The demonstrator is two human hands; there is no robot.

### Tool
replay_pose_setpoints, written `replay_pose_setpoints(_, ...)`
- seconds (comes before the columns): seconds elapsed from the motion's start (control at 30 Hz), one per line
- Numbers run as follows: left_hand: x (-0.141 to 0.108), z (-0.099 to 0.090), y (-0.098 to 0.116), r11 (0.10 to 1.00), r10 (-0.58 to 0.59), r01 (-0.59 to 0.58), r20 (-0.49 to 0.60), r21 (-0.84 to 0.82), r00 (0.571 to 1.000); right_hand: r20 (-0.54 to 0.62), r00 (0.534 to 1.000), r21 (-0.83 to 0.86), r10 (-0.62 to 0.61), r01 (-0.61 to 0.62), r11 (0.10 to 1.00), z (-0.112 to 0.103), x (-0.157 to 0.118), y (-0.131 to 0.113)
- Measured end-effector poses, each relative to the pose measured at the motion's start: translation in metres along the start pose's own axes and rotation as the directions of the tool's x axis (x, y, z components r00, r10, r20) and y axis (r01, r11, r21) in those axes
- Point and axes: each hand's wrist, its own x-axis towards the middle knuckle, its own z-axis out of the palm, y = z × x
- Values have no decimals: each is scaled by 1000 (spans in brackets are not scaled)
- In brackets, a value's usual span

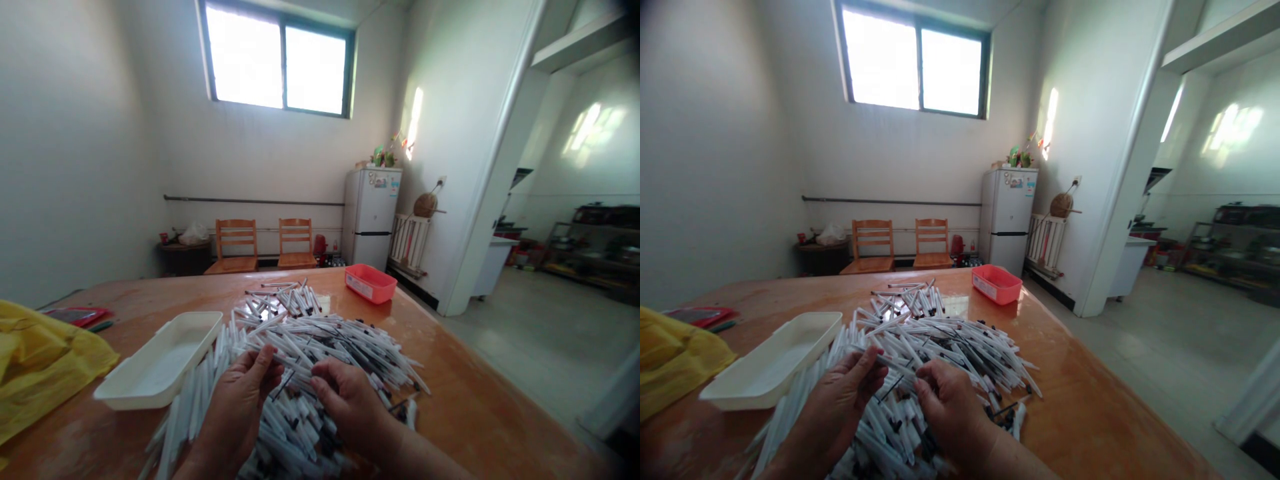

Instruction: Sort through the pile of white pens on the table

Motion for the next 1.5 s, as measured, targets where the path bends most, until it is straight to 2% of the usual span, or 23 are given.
replay_pose_setpoints(0.17,0,0,4,1000,12,-12,27,12,1000,1,1000,41,19,-19,999,-1,1,1)
replay_pose_setpoints(0.23,4,-6,10,1000,30,-30,-15,2,999,0,999,30,33,-33,999,-5,2,1)
replay_pose_setpoints(0.33,12,-18,22,993,105,-110,-140,-32,985,7,1000,-39,25,-24,999,-14,4,2)
replay_pose_setpoints(0.43,21,-29,33,972,220,-235,-263,-28,939,19,1000,-154,11,-8,988,-22,6,6)
replay_pose_setpoints(0.53,23,-34,37,927,375,-355,-326,121,868,3,1000,-239,31,-29,971,-28,8,12)
replay_pose_setpoints(0.6,21,-32,35,875,461,-384,-264,296,847,-22,998,-259,55,-59,964,-31,10,15)
replay_pose_setpoints(0.67,17,-28,30,797,501,-402,-122,450,857,-50,996,-259,75,-86,962,-34,11,17)
replay_pose_setpoints(0.73,13,-23,23,727,493,-433,34,532,870,-83,993,-245,83,-101,964,-35,12,19)
replay_pose_setpoints(0.8,12,-19,16,693,457,-443,128,569,880,-117,989,-221,86,-110,969,-36,13,20)
replay_pose_setpoints(0.97,17,-23,6,651,435,-418,140,633,889,-189,979,-181,77,-111,977,-38,16,17)
replay_pose_setpoints(1.1,15,-24,2,582,427,-447,213,679,879,-162,985,-228,61,-97,969,-47,31,7)
replay_pose_setpoints(1.2,9,-20,-2,515,395,-500,326,696,859,-100,992,-356,77,-107,928,-54,61,8)
replay_pose_setpoints(1.33,4,-17,-5,520,404,-557,387,648,828,-79,977,-506,196,-209,837,-55,122,32)
replay_pose_setpoints(1.4,4,-18,-5,438,410,-592,436,677,801,-76,954,-564,290,-281,776,-50,155,48)
replay_pose_setpoints(1.5,6,-21,-5,254,401,-634,517,731,756,-83,906,-642,416,-368,672,-37,197,70)
